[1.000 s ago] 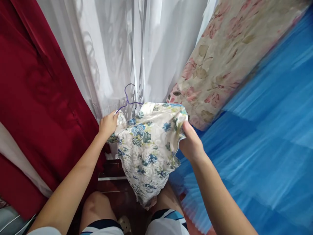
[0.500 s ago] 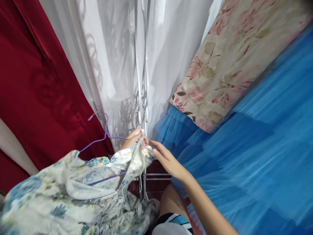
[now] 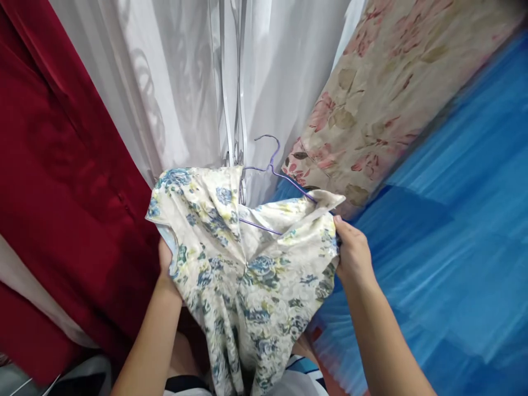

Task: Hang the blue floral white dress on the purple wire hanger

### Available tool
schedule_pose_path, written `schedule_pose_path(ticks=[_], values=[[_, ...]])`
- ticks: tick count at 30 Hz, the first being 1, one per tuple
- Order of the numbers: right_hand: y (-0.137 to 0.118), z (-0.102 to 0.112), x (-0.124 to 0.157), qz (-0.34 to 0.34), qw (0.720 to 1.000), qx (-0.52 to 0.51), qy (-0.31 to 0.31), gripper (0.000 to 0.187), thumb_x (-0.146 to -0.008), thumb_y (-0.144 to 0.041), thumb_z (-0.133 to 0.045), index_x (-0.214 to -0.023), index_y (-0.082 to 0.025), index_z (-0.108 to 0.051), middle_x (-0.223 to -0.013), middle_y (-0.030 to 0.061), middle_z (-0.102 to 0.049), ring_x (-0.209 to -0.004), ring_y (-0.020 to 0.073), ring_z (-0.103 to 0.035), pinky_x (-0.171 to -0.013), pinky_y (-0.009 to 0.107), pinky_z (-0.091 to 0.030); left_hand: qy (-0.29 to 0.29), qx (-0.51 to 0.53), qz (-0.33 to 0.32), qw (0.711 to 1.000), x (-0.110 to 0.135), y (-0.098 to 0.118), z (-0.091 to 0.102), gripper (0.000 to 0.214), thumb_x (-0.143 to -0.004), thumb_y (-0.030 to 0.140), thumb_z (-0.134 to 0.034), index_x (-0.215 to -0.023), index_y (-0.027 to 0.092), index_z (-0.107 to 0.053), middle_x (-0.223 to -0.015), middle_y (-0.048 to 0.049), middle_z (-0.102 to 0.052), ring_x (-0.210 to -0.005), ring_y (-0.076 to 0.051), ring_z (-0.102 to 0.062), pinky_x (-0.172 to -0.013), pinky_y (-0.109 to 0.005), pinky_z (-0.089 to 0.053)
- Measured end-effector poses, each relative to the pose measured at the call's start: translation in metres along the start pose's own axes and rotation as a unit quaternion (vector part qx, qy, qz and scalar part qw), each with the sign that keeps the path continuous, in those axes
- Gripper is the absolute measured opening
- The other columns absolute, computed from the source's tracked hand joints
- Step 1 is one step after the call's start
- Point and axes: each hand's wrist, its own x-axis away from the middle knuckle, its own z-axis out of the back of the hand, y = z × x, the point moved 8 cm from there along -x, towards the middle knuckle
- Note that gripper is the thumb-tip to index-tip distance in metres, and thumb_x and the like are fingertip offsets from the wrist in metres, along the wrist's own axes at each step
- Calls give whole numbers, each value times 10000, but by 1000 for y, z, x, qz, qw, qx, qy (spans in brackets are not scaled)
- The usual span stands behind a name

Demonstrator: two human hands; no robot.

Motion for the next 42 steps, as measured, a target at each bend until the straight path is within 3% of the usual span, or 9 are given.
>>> schedule_pose_path(ticks=[4, 6, 10, 16, 18, 21, 24, 38, 42], values=[[-12, -27, -11, -5, 998, 26, -62, 216, -771, -470, -745, -785, -254, -735, -735, 63, -757, -755, 328, -714, -555, 387, -553, 200, 101, -53, 973, 42, -9, 68, 672, -938, 664, -174, -1364, 293, -539, -1259, -55, -662, -1308, -281, -513, -1018, -476, -496], [-11, -29, -11, -14, 995, 51, -88, 233, -772, -477, -740, -798, -246, -740, -732, 68, -754, -742, 325, -713, -551, 383, -548, 227, 93, -26, 969, 64, -26, 82, 650, -942, 674, -192, -1362, 322, -541, -1274, -39, -657, -1294, -271, -534, -1017, -454, -507], [-5, -18, -9, 19, 986, 132, -98, 311, -811, -515, -688, -899, -223, -748, -822, 79, -752, -786, 308, -702, -640, 398, -556, 139, 69, 75, 985, 94, -70, 66, 601, -850, 657, -538, -1301, 265, -597, -1247, -80, -675, -1184, -309, -618, -954, -450, -546], [-14, -6, 62, 348, 885, 265, 162, 368, -869, -407, -649, -1167, -193, -619, -1224, 116, -592, -1122, 266, -562, -941, 421, -454, 208, 99, 125, 965, 116, -103, 47, 585, -745, 341, -804, -1277, 177, -624, -1230, -93, -684, -1191, -274, -614, -1015, -358, -497], [22, -18, 83, 307, 907, 254, 135, 209, -941, -378, -541, -1002, -195, -624, -1009, 89, -631, -951, 233, -592, -838, 382, -468, 238, 116, 120, 957, 118, -104, 44, 583, -757, 326, -796, -1295, 189, -617, -1252, -89, -674, -1222, -271, -594, -1043, -366, -478], [104, -70, 101, 126, 926, 331, -132, 225, -910, -414, -584, -864, -201, -638, -832, 62, -662, -812, 227, -600, -753, 346, -455, 247, 128, 123, 953, 120, -104, 41, 597, -756, 311, -799, -1311, 200, -609, -1287, -96, -654, -1243, -281, -580, -1075, -400, -456], [156, -101, 117, -3, 924, 288, -253, 251, -928, -431, -542, -879, -195, -612, -703, 28, -656, -649, 189, -585, -622, 294, -429, 249, 123, 129, 952, 123, -101, 41, 587, -761, 305, -797, -1307, 195, -609, -1312, -105, -636, -1258, -289, -568, -1087, -424, -445], [149, -110, 114, -34, 968, 142, -202, 176, -861, -348, -609, -777, -198, -571, -554, -25, -552, -509, 128, -472, -510, 240, -334, 262, 105, 158, 946, 150, -84, 27, 484, -784, 338, -771, -1223, 184, -637, -1228, -106, -662, -1230, -292, -578, -1088, -452, -429], [150, -98, 120, -120, 968, 89, -200, 232, -799, -362, -685, -702, -175, -588, -517, -14, -589, -427, 85, -384, -458, 226, -270, 371, -7, -14, 929, 162, -63, 46, 530, -787, 275, -756, -1259, 197, -529, -1259, -113, -598, -1178, -261, -588, -1060, -473, -440]])
